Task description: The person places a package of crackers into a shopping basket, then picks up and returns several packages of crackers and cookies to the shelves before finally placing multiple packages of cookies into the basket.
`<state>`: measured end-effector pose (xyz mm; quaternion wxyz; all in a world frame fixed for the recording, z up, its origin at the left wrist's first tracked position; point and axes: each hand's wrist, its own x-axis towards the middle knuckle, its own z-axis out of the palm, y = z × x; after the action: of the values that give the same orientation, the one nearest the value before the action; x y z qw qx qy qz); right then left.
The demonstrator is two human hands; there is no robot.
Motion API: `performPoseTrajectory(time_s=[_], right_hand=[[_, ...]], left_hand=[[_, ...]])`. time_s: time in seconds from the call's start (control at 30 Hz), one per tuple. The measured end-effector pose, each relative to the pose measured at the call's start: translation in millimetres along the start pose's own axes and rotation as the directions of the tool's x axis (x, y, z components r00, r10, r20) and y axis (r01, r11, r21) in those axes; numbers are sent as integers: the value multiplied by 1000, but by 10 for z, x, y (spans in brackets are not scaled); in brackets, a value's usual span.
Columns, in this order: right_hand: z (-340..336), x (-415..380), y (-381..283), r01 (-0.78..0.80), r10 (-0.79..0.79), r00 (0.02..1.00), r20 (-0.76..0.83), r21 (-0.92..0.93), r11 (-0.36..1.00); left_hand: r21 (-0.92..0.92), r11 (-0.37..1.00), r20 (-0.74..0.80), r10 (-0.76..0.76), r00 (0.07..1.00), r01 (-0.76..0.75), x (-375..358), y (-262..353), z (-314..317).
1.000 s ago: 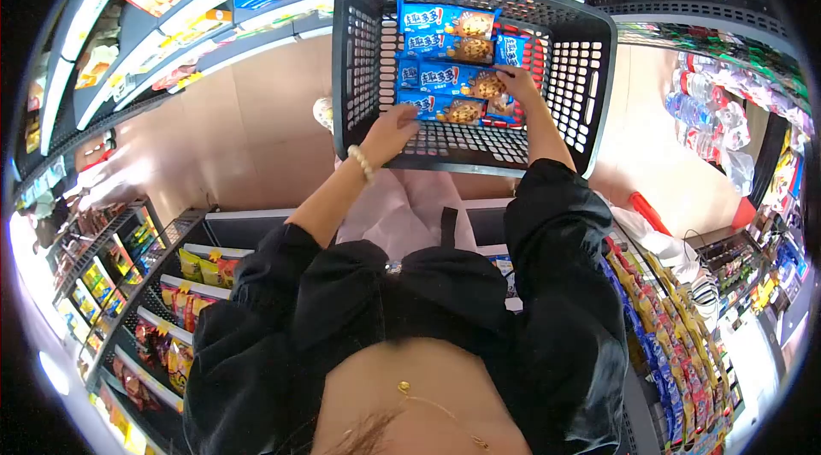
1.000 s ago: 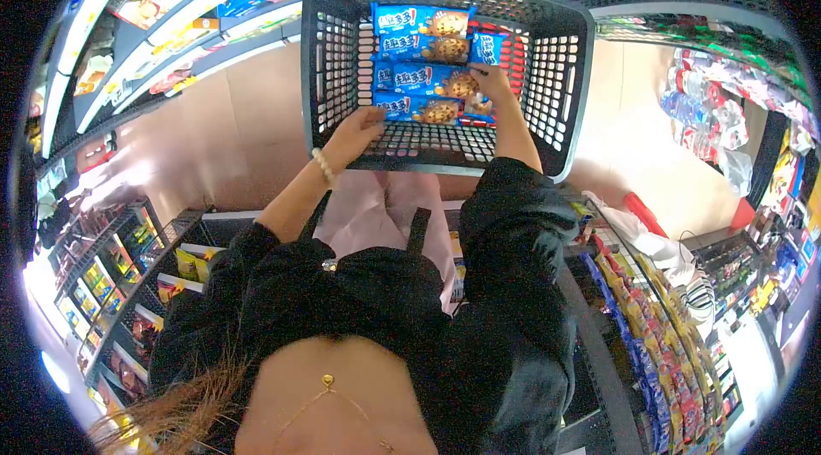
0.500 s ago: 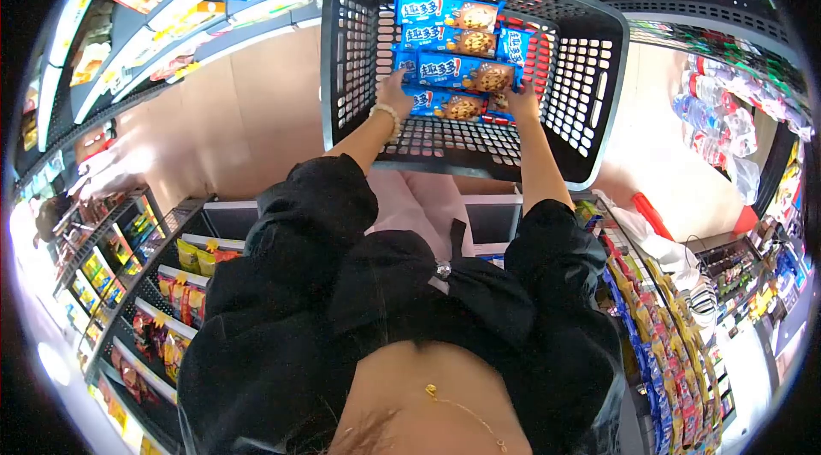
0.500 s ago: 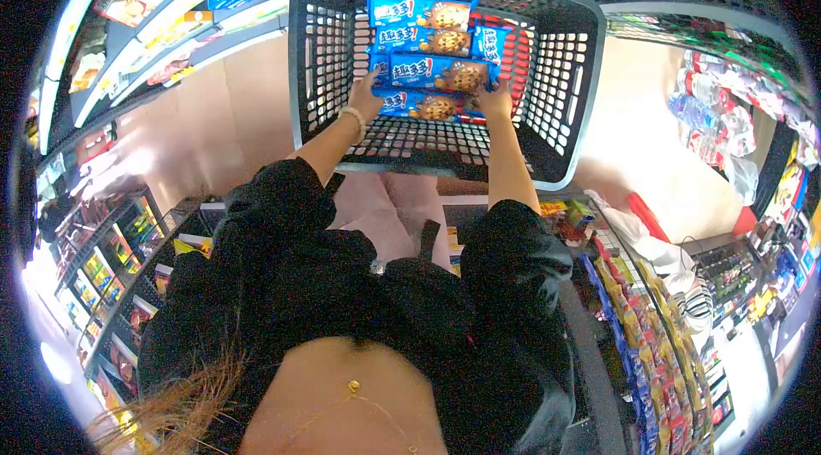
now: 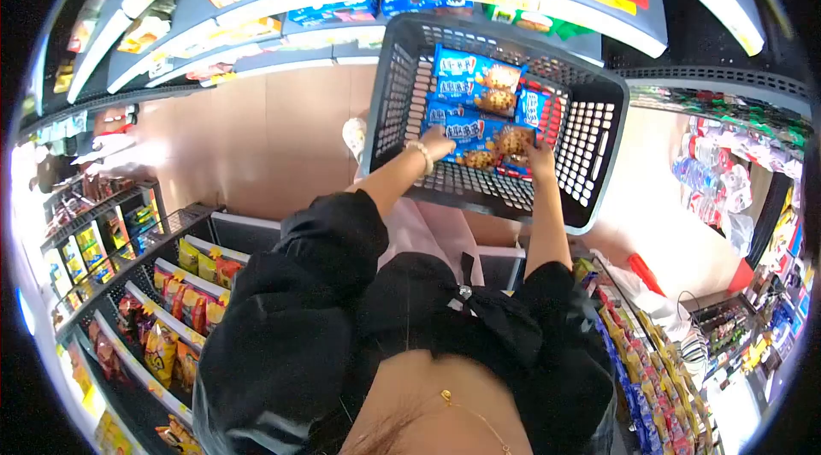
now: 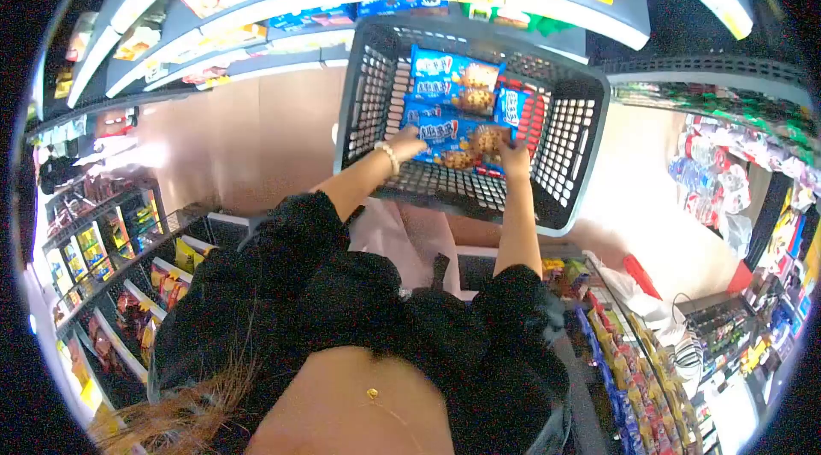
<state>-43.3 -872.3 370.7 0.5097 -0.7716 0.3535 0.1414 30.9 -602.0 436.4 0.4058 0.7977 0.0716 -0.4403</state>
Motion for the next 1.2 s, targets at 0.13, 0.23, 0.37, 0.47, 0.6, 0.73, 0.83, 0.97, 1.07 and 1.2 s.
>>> performPoseTrajectory(time_s=[0.13, 0.23, 0.37, 0.47, 0.6, 0.73, 0.83, 0.97, 1.07, 1.2], right_hand=[[-99, -691, -531, 83, -74, 992, -105, 79, 993], [-76, -1060, -901, 266, -244, 952, -183, 105, 958], [-191, -1635, -1823, 280, -274, 938, -213, -2, 960], [-176, -1696, -2188, 486, -427, 845, -322, 129, 864], [-268, -2229, -3134, 654, -546, 712, -441, 134, 745], [-236, -2684, -4046, 784, -638, 575, -513, 122, 609], [-142, -3136, -4848, 878, -731, 444, -518, 87, 472], [6, -3223, -5814, 979, -866, 180, -467, 5, 201], [194, -3097, -6545, 985, -885, 163, -436, 29, 167], [446, -2939, -7298, 986, -930, 158, -331, 95, 134]], left_hand=[[-45, 988, -86, 141, 986, -145, -568, 219, -259], [194, 877, -283, 480, 830, -441, -836, 216, -556], [214, 797, -410, 599, 688, -566, -1353, 501, -1058], [101, 742, -507, 612, 607, -663, -1743, 792, -1451], [231, 544, -557, 754, 348, -807, -2334, 1293, -2132], [309, 408, -623, 769, 141, -859, -2991, 1755, -2864], [468, 249, -622, 775, -116, -848, -3304, 1953, -3463], [684, 119, -561, 717, -414, -720, -3669, 2238, -4311], [740, 160, -567, 671, -477, -654, -3788, 2471, -4900], [763, 266, -583, 678, -449, -590, -3655, 2737, -5576]])
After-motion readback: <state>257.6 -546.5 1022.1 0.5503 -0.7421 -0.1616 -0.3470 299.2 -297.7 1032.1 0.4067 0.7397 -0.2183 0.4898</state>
